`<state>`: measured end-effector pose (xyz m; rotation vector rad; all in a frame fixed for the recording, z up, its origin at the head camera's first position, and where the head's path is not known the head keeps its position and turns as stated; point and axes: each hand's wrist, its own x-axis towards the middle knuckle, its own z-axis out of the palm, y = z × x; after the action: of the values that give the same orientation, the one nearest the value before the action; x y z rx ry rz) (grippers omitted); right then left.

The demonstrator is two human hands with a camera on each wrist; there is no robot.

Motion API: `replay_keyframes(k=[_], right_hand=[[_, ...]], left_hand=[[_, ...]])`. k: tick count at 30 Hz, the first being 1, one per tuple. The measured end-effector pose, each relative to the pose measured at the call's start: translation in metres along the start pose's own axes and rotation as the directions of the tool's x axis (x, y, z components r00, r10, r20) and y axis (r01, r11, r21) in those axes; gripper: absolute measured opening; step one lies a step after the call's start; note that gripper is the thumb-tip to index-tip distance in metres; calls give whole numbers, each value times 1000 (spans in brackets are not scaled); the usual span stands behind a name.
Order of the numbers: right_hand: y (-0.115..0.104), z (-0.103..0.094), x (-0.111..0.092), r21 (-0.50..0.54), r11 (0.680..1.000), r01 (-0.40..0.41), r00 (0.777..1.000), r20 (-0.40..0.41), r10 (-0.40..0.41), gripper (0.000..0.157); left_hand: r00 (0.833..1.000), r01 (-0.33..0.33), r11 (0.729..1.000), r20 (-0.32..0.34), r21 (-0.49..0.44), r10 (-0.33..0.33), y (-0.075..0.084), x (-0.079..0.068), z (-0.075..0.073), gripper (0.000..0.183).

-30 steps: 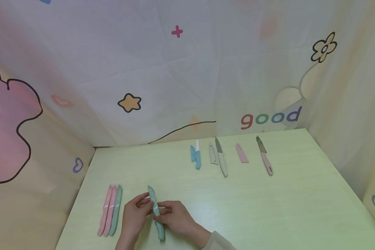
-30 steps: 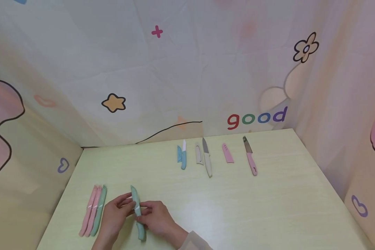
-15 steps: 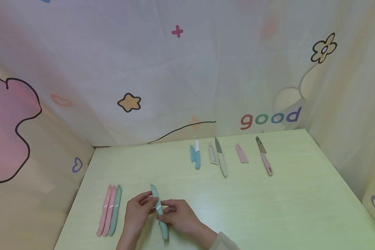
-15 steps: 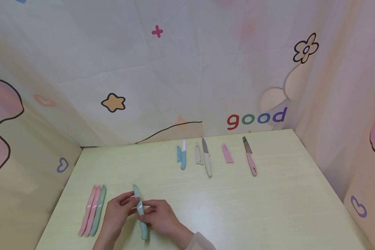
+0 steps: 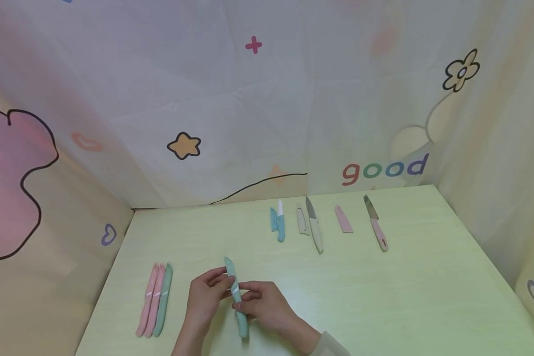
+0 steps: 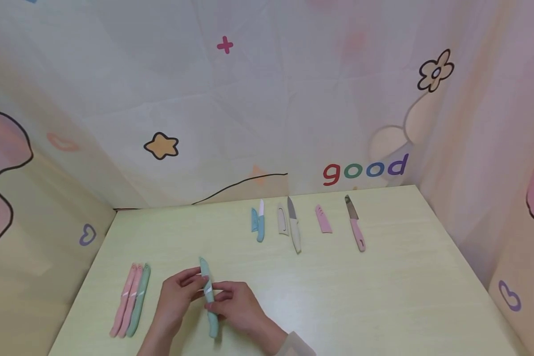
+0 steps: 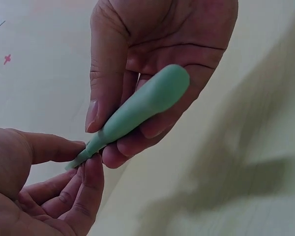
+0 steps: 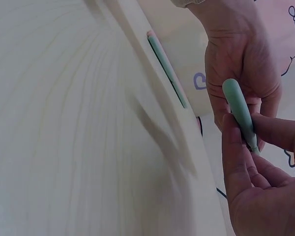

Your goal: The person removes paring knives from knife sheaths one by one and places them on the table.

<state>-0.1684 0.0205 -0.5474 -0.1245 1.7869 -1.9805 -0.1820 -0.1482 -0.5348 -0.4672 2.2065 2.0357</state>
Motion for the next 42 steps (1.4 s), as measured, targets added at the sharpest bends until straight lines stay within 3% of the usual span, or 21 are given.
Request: replay_keyframes(k=[15,29,42], right_hand=[[-3,-23,-11,13,1000,6,1000,-14,-6,41],[-6,-44,-25,13,1000,-19,1000,-22,19,38],[-8,-62,-40,21,1000,-11,1000,-14,11,40]], left_hand=[[996,-49,998,71,-30,51,5,2,24,34],[989,-41,999,141,-12,42,12,1,44,35],[971,-59,997,229,-45,68,14,0,62,34]])
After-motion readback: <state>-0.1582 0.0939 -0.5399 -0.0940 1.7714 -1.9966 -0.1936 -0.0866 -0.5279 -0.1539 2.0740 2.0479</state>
